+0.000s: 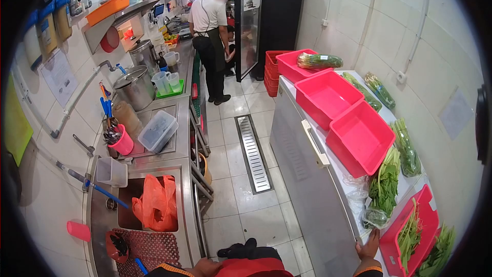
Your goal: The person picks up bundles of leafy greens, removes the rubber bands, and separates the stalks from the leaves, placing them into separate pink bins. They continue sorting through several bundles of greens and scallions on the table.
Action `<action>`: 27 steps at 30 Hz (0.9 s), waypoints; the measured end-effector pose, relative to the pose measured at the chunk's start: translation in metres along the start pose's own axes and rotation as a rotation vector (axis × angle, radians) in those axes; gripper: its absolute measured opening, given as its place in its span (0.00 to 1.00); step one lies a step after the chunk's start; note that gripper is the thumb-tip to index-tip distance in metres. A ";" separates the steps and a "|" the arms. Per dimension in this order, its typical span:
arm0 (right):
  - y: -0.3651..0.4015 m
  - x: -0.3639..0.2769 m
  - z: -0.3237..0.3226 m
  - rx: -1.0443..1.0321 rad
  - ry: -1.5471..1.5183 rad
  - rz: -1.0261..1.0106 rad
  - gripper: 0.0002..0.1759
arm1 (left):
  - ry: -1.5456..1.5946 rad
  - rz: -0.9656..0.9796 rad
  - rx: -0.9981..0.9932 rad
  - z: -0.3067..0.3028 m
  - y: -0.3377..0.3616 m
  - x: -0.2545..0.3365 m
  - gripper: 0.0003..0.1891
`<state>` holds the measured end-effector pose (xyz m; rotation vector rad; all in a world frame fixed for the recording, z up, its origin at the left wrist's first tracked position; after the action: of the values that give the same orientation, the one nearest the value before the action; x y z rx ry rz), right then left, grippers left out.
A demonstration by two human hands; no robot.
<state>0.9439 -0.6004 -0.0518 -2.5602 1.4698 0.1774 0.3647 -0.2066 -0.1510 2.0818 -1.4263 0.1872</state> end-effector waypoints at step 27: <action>0.000 -0.004 -0.004 0.007 -0.019 -0.004 0.62 | 0.091 -0.183 -0.099 0.030 -0.004 -0.022 0.24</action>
<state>0.9414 -0.5978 -0.0469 -2.5480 1.4559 0.1951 0.3526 -0.2050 -0.1862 2.0806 -1.1619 0.1324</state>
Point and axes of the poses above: each hand's wrist, its own y-axis away from the middle knuckle, its own z-axis out of the palm, x = y × z, the point moved 6 cm from there along -y, towards the middle knuckle, and after that the axes turned 3 degrees about -y, right-handed, at the moved point
